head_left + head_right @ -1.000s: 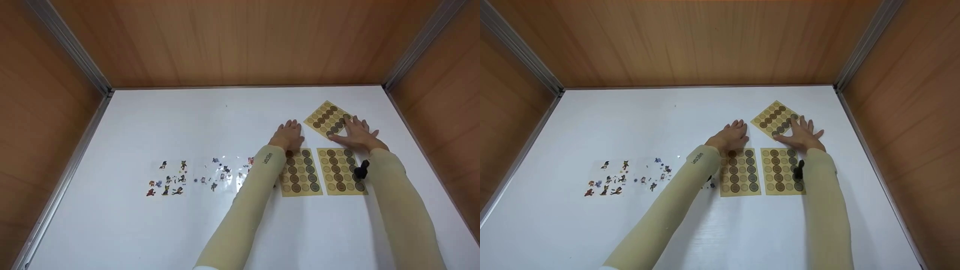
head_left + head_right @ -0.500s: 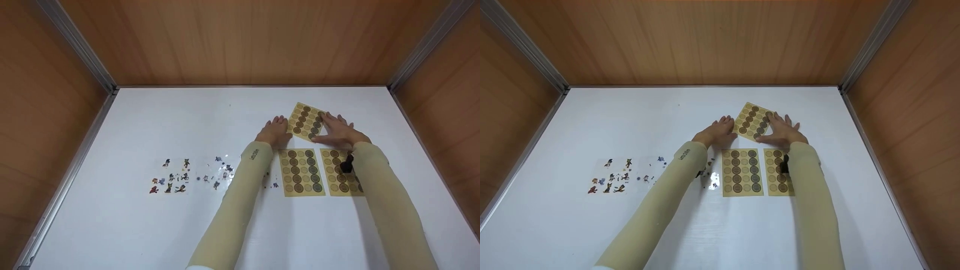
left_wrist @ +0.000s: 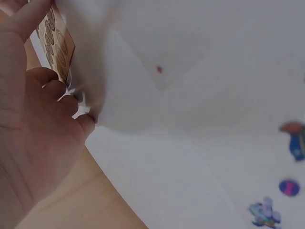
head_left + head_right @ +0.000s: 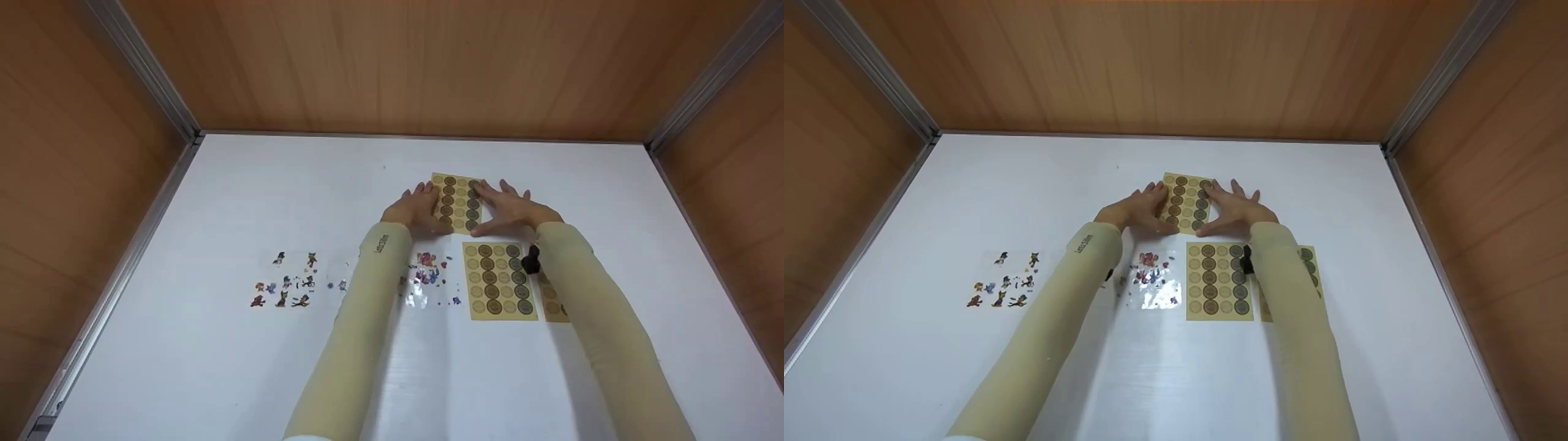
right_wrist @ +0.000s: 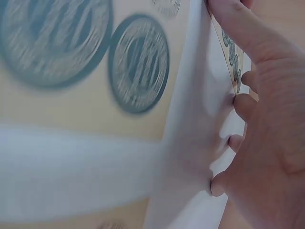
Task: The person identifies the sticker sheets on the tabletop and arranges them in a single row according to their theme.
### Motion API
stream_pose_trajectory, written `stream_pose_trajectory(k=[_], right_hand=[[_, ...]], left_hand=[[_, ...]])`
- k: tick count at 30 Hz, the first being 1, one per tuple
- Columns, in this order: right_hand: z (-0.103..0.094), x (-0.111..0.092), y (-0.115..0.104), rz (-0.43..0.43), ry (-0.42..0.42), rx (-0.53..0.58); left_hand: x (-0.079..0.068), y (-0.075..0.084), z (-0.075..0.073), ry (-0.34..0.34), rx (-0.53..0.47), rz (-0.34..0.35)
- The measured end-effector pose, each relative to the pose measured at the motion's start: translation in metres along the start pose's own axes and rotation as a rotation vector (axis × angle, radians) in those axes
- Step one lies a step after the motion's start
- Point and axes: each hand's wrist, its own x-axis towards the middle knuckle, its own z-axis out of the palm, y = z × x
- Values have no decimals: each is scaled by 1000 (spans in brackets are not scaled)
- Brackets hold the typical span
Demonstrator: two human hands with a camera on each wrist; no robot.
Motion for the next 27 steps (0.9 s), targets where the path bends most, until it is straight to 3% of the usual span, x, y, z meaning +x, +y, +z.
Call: stream_pose_trajectory(k=[6,12,27], right_hand=[[3,10,-28,-6,-48,2],[7,19,-49,-85,-84,-10],[21,14,-50,-110,-56,15]], left_hand=[[-6,-22,-5,3,14,-6],[-12,-39,-5,22,72,6],[-22,-39,-3,35,29,5]])
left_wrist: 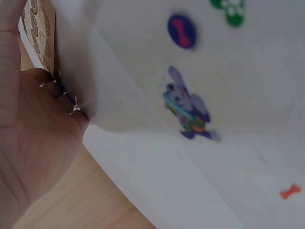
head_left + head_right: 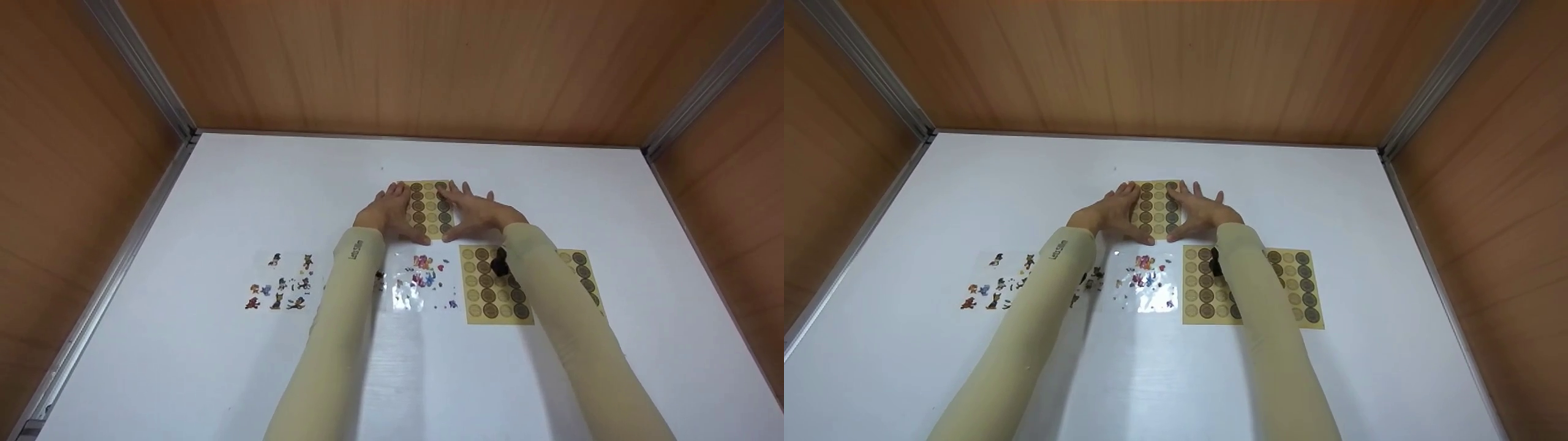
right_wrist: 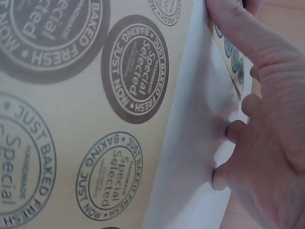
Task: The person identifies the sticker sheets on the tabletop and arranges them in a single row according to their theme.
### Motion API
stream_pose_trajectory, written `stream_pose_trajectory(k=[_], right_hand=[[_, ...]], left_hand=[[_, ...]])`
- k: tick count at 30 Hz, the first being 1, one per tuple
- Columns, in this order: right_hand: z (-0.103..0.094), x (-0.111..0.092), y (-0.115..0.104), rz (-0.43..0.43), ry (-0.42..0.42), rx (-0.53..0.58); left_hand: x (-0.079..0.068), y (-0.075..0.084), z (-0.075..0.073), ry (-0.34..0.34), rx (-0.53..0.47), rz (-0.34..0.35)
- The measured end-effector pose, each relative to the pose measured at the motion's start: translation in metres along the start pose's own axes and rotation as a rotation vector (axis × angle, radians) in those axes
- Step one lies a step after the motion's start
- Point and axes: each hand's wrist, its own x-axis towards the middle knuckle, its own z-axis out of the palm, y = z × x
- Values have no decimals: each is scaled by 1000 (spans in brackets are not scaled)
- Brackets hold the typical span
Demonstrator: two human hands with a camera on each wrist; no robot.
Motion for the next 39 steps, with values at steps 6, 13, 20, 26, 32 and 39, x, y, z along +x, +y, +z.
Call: stream_pose_trajectory(k=[6,13,20,26,32,39], right_hand=[[0,-1,0,3,22,-11],[2,-1,1,4,39,11],[6,-3,1,22,80,82],[7,-1,-1,29,108,154],[9,1,-2,49,122,183],[8,-3,-5,117,130,245]], left_hand=[[-1,1,-1,11,9,9],[-1,2,1,-6,-3,-20],[-2,0,2,-2,-19,-40],[-7,-3,2,13,-40,-52],[-12,-3,2,26,-48,-36],[-11,-3,4,19,-90,-62]])
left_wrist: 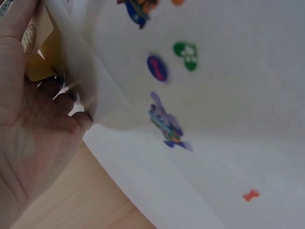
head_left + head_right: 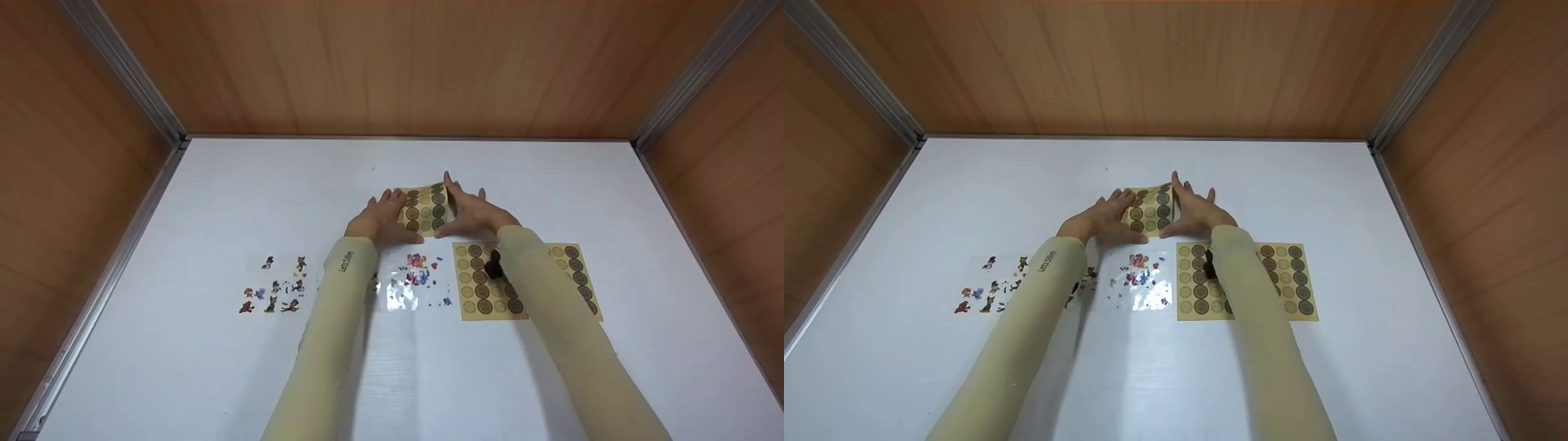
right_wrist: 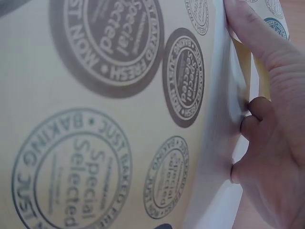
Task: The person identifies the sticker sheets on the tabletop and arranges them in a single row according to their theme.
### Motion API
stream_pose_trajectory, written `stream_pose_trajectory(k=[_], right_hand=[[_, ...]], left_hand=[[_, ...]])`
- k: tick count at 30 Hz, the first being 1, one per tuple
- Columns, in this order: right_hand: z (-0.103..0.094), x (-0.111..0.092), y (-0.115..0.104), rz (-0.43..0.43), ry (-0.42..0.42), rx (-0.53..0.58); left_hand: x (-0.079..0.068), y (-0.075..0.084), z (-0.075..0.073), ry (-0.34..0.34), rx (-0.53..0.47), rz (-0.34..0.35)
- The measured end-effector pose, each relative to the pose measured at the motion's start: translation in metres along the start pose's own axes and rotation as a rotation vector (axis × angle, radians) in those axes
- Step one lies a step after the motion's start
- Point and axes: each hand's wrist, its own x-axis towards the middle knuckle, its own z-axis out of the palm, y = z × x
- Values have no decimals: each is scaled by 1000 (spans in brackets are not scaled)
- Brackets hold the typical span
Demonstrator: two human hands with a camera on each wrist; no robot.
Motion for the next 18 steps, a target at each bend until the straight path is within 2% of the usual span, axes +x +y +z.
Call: stream_pose_trajectory(k=[7,12,18], right_hand=[[1,0,0,-4,7,3],[2,2,0,9,17,6],[2,3,1,6,1,-10]], left_hand=[[-4,1,1,1,-39,-1],[-5,1,3,24,-90,-31],[-1,1,3,14,-106,-65]])
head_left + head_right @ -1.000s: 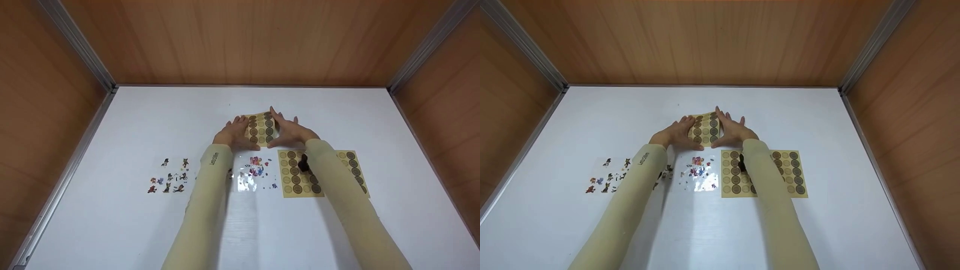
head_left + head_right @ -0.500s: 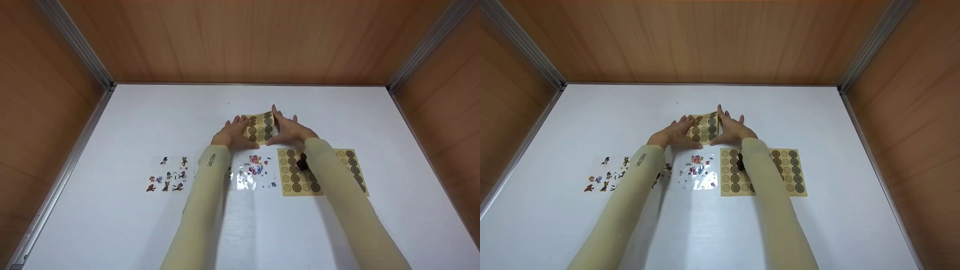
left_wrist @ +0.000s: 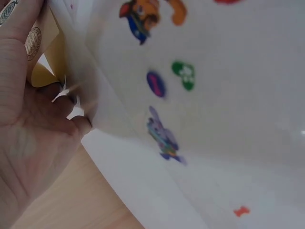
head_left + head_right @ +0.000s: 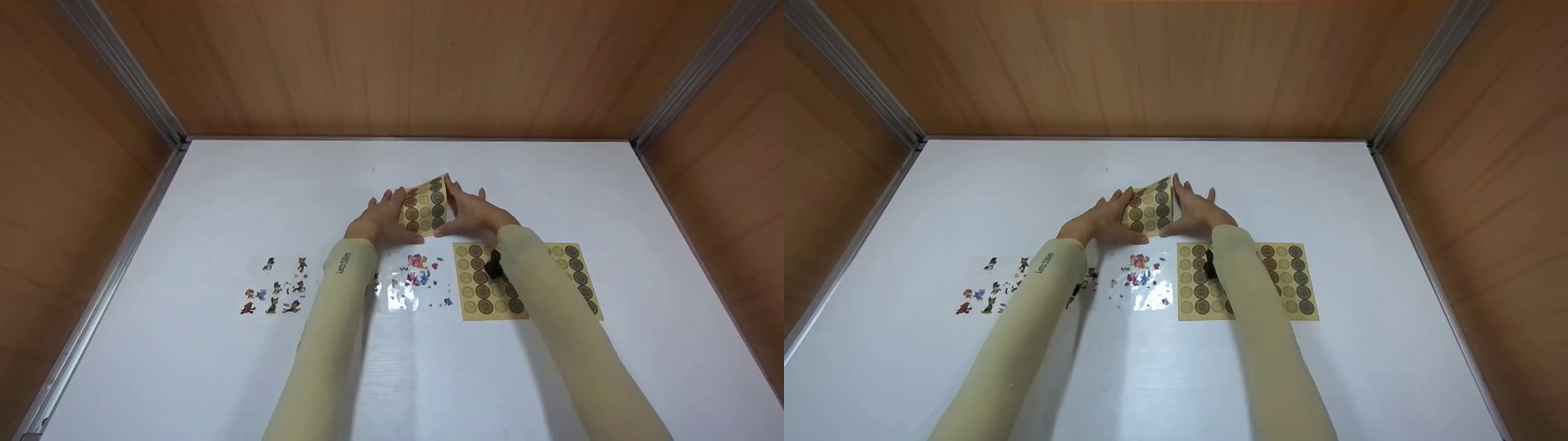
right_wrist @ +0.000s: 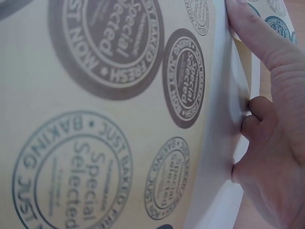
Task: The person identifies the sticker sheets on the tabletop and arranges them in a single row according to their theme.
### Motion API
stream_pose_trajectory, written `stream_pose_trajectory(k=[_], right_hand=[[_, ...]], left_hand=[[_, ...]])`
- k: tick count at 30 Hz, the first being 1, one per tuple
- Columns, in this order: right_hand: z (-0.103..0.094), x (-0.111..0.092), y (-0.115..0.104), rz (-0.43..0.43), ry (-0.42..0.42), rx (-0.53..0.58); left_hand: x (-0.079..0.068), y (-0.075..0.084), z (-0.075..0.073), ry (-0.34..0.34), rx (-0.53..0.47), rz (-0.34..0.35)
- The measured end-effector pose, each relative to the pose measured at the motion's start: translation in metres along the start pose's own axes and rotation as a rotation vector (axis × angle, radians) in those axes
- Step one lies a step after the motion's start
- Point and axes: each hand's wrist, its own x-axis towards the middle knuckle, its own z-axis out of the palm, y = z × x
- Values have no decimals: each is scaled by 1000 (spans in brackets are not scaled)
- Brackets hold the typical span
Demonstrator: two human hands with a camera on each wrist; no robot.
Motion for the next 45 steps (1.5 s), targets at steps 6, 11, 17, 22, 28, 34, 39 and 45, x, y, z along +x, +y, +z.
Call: stream_pose_trajectory(k=[6,11,17,22,28,34,39,45], right_hand=[[-1,5,2,-99,-7,-43],[-1,8,2,-120,-17,-47],[-3,9,0,-148,-19,-40],[-8,6,1,-207,-76,130],[-10,-1,1,-231,-89,464],[-10,-4,-9,-202,26,675],[-12,-7,-18,-194,82,825],[-21,-21,-20,-201,113,828]], left_hand=[[0,2,-1,-9,-7,24],[2,2,0,-14,0,93],[6,2,1,15,20,165],[7,5,3,22,30,185],[7,8,7,42,15,169],[7,12,12,101,-35,192],[4,15,16,152,-87,203],[-1,23,15,159,-259,228]])
